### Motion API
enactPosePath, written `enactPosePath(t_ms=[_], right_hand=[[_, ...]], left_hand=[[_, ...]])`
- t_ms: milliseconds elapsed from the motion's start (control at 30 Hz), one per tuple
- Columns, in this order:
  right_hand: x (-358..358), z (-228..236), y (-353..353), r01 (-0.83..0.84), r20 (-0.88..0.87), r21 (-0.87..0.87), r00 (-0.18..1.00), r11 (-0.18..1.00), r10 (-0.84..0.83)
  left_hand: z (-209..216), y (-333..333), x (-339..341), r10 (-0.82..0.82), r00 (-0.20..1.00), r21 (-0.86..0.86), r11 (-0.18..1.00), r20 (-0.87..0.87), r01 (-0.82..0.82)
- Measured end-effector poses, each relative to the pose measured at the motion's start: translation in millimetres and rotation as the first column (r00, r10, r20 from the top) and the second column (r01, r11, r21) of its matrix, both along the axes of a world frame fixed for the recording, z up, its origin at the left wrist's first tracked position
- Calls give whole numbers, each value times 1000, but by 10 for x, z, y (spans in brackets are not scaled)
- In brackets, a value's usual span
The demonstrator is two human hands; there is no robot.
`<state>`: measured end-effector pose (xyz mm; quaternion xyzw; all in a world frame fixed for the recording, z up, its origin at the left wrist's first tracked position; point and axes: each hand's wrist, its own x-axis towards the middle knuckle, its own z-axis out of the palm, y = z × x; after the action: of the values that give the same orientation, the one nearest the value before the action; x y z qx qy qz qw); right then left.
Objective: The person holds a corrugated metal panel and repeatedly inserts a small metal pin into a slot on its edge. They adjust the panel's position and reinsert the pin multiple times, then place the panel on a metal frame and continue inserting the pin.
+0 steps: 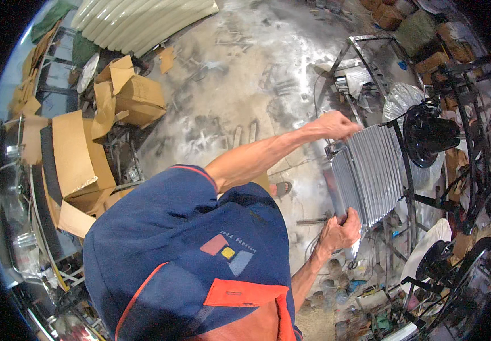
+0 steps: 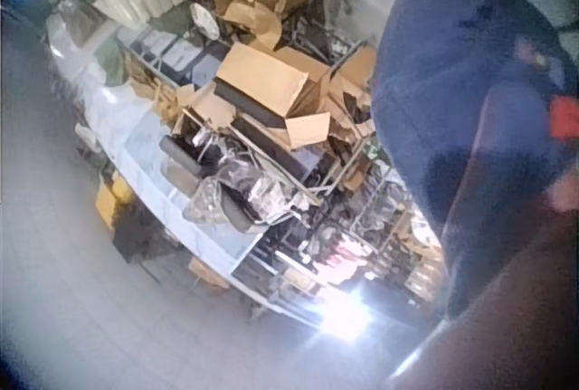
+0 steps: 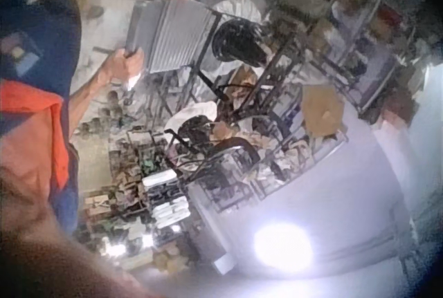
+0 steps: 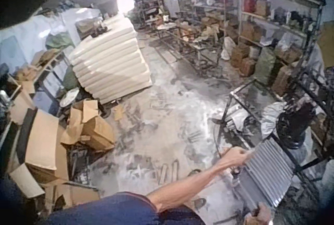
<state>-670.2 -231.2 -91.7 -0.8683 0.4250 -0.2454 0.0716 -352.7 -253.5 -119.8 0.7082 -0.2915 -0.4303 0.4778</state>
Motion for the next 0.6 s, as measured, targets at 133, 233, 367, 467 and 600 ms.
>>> enactPosePath(t_ms=[133,233,367,467,600], right_hand=[[-9,-8,1,-50,19,-14,999,999,50],[13,70,40,-70,47,11,996,997,70],[24,39,1,-20,-25,-21,999,1000,20],[40,63,-12,-1,-1,1,1000,1000,1],[84,144,5,-19,12,17,1000,1000,19]], left_hand=[[-225,480,-87,38,969,-130,989,-246,-72],[-385,833,-129,43,981,-196,977,-190,-80],[-634,1124,42,-236,965,86,970,112,227],[-817,1180,1,-233,935,151,968,267,198],[-1347,693,85,-311,803,266,944,509,197]])
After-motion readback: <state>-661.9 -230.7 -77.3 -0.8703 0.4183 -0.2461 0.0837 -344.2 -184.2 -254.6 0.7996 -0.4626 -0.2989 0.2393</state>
